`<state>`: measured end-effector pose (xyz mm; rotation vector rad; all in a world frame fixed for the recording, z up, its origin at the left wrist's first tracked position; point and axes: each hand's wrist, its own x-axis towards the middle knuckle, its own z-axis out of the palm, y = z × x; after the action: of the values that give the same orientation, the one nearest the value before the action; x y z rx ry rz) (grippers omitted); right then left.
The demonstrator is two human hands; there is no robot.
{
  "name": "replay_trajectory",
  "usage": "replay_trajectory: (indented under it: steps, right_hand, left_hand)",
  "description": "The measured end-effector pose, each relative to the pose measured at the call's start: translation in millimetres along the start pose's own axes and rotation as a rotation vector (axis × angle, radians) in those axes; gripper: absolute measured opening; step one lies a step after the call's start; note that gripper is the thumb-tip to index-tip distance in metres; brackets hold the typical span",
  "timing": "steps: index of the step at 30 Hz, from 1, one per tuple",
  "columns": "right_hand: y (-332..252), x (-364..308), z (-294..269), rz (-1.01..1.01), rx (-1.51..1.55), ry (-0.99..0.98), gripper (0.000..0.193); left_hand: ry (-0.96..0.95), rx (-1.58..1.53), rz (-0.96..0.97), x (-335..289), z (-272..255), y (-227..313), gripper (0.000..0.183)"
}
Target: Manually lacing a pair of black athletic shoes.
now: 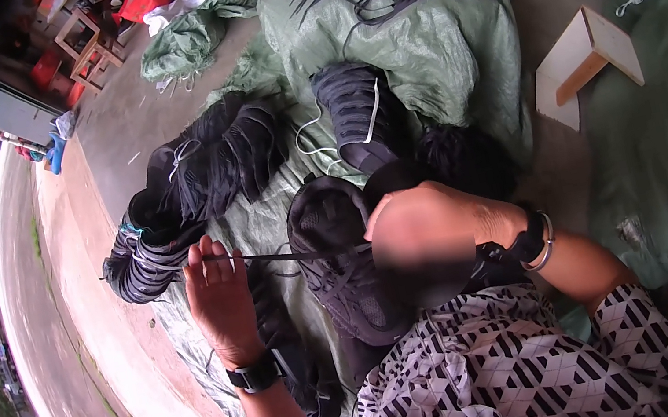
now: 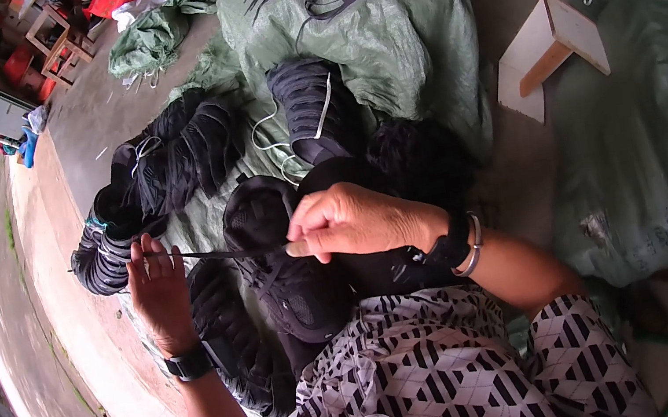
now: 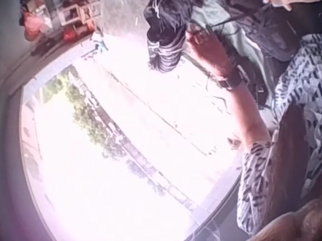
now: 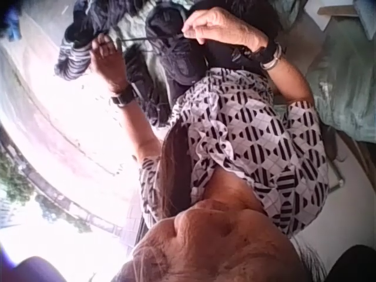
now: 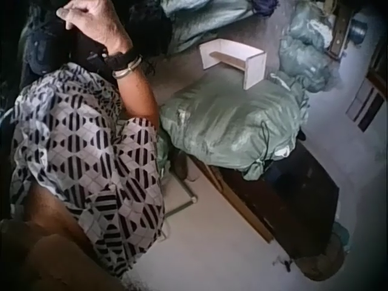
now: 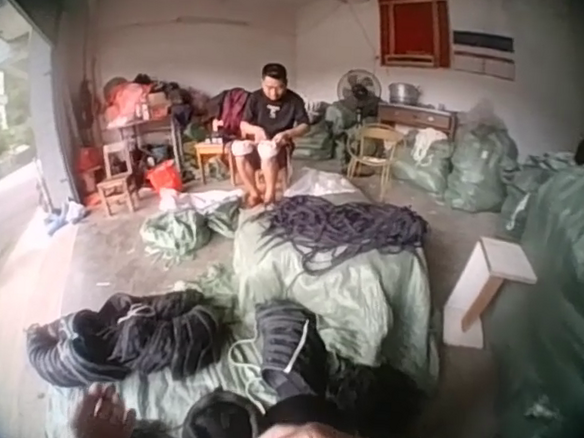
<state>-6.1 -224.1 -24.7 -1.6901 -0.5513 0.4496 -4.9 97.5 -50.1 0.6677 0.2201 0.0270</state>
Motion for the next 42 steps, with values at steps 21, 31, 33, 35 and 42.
replay_trajectory:
  steps: [21, 31, 33, 35, 42]
  right_hand:
    - [77, -99, -114, 0.237, 0.627, 0.791, 0.021]
    - [24, -35, 25, -0.204, -0.654, 0.186, 0.024]
    - [31, -44, 29, -0.165, -0.671, 0.149, 0.022]
    - [34, -54, 33, -0.177, -0.724, -0.083, 0.019]
    - [32, -56, 30, -0.364, -0.530, 0.210, 0.027]
  left_hand:
    - [0.069, 1.027, 0.215, -46, -14, 2, 0.017]
    - [-1.126, 2.120, 0.901, -32, 101, -67, 0.030]
    - [-1.182, 2.184, 0.872, -26, 103, -68, 0.024]
    - [-1.146, 2.196, 0.930, -20, 105, -67, 0.022]
    - [-0.887, 2.268, 0.974, -21, 97, -57, 0.018]
